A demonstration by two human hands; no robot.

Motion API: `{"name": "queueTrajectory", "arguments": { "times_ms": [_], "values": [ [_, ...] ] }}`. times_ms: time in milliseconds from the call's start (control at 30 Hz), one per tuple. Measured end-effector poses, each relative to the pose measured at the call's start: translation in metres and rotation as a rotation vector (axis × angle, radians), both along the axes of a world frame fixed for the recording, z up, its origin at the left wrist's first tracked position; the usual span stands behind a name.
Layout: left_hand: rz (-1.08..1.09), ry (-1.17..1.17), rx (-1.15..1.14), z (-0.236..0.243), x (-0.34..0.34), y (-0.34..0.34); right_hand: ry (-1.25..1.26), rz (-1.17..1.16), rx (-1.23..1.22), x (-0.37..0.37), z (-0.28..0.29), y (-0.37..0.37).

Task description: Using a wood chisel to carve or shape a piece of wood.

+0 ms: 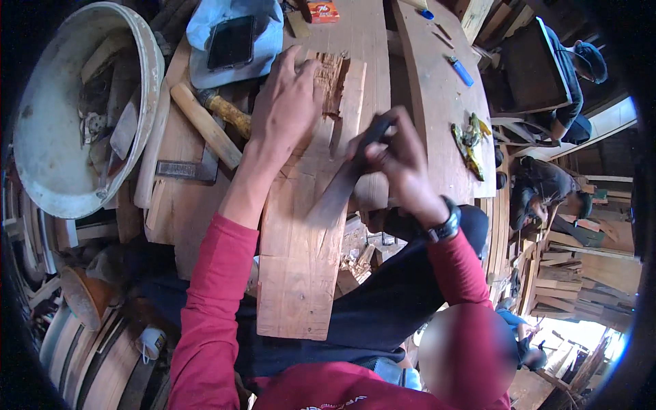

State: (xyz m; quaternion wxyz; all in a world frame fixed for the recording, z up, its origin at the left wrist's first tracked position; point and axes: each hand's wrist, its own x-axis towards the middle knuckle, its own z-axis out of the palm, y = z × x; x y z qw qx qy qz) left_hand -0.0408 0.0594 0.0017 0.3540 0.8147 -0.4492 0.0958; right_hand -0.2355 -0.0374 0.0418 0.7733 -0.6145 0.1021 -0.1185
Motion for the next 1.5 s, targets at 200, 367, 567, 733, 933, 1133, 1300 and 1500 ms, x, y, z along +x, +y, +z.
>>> {"name": "queueTrajectory", "arguments": {
  "times_ms": [200, 367, 567, 733, 933, 1133, 1300, 1500],
  "values": [
    [0.014, -0.014, -0.089, -0.014, 0.008, 0.001, 0.094, 0.049, -0.119, 0.003, 0.009, 0.016],
    [0.016, -0.053, -0.072, -0.016, 0.006, -0.003, 0.028, 0.032, -0.106, 0.0, 0.001, 0.016],
    [0.03, -0.081, 0.046, -0.002, 0.007, 0.001, -0.022, -0.047, -0.038, 0.002, 0.004, 0.001],
    [0.051, -0.061, 0.006, -0.01, 0.005, -0.001, 0.095, 0.097, -0.179, -0.003, 0.001, 0.023],
    [0.029, -0.041, -0.034, -0.013, 0.007, 0.0, 0.033, -0.014, -0.016, -0.004, 0.002, 0.007],
    [0.036, -0.001, -0.051, -0.006, 0.002, 0.0, 0.042, -0.129, -0.286, -0.013, -0.021, 0.0],
    [0.021, -0.033, -0.106, -0.017, 0.008, -0.004, 0.052, -0.106, -0.183, -0.01, 0.013, -0.011],
    [0.027, -0.019, -0.095, -0.015, 0.006, -0.001, 0.16, -0.184, -0.23, -0.005, 0.03, -0.008]
  ]
}}
